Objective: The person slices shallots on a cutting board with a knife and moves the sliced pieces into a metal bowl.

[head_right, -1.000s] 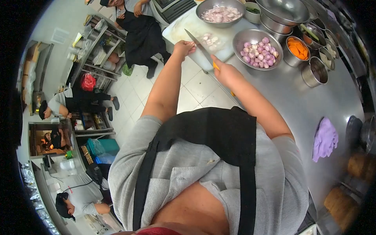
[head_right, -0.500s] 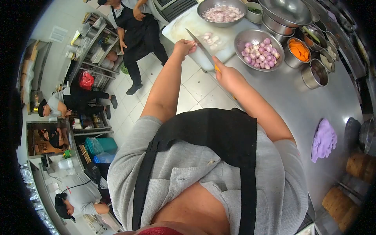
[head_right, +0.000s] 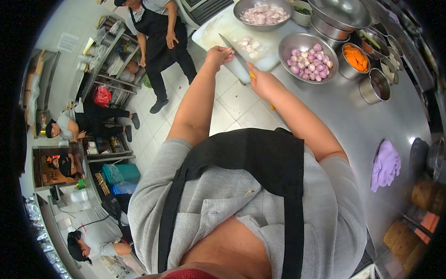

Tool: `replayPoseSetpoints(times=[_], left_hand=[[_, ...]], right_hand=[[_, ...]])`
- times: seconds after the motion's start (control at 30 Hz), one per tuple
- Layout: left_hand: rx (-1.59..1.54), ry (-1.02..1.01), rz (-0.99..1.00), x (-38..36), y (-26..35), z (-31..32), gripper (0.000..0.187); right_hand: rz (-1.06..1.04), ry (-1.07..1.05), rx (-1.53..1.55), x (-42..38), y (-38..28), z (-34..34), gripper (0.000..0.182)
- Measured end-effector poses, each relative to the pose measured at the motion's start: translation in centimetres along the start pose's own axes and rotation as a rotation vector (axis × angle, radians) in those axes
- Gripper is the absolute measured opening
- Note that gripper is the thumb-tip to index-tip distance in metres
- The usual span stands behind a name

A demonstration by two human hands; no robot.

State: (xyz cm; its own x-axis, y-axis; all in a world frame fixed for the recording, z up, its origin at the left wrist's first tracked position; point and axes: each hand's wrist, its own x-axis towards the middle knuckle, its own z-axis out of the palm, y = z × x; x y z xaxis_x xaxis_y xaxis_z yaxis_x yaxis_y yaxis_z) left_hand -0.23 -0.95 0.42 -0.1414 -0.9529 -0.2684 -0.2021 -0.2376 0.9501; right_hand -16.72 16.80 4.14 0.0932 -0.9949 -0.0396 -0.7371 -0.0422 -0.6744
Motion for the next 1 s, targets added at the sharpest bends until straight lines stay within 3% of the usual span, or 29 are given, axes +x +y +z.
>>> replayPoseSetpoints(times=[0.5,1.0], left_hand=[[-0.032,-0.026,-0.017,-0.5,0.4,-0.1,0.021],[-0.029,-0.014,0.019,-0.3,0.1,0.0,0.019]], right_hand=[[0.007,0.004,-0.079,-2.4,-1.4,-1.5,0.059],[0.069,-0.072,-0.092,1.3,-1.6,-0.8,0.059]])
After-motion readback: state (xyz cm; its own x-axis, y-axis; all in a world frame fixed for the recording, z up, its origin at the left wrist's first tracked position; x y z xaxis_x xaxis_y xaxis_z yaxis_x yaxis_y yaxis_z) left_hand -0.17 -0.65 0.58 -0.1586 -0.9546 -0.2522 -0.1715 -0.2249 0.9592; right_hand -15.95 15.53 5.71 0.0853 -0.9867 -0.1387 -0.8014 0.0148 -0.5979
